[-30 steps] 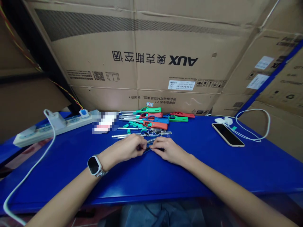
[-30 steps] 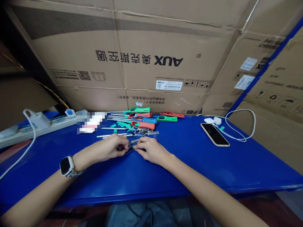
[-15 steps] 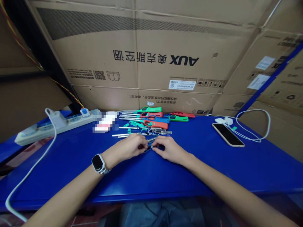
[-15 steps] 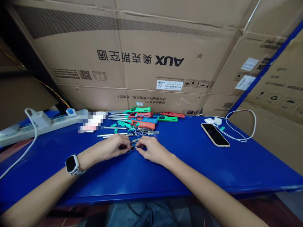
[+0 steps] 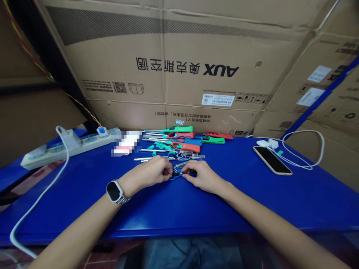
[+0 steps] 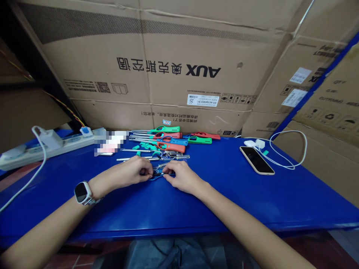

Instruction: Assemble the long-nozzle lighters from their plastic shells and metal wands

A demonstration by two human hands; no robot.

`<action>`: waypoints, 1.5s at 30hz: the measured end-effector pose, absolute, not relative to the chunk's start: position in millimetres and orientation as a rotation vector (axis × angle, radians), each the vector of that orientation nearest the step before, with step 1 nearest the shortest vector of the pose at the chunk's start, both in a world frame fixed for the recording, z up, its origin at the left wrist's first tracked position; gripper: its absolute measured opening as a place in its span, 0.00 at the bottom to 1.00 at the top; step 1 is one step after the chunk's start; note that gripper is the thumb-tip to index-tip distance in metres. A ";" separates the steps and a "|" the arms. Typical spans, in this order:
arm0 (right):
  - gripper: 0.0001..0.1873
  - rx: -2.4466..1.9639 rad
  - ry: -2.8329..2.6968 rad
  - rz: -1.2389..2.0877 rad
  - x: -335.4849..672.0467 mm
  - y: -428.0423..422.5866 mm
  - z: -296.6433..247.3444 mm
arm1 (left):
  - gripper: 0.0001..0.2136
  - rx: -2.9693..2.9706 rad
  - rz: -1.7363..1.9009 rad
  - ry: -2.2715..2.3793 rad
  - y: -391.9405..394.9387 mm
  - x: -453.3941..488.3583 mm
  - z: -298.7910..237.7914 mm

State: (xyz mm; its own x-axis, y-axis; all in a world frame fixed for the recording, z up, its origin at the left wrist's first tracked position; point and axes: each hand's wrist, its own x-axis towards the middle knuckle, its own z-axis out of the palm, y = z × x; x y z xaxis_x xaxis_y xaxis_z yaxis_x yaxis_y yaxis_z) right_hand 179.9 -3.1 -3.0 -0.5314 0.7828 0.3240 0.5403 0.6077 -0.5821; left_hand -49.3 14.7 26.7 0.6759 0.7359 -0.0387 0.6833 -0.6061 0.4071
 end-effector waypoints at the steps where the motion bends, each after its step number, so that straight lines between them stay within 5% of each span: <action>1: 0.04 -1.046 -2.267 0.568 179.8 -3.1 -2.9 | 0.06 2.497 0.182 1.119 14.4 -49.0 26.4; 37: 0.05 -1.037 -2.209 0.625 183.5 -5.8 4.5 | 0.06 2.664 0.426 0.958 10.5 -43.4 33.1; 45: 0.08 -1.005 -2.304 0.336 188.3 12.8 10.9 | 0.06 2.733 0.399 0.909 5.8 -35.9 28.7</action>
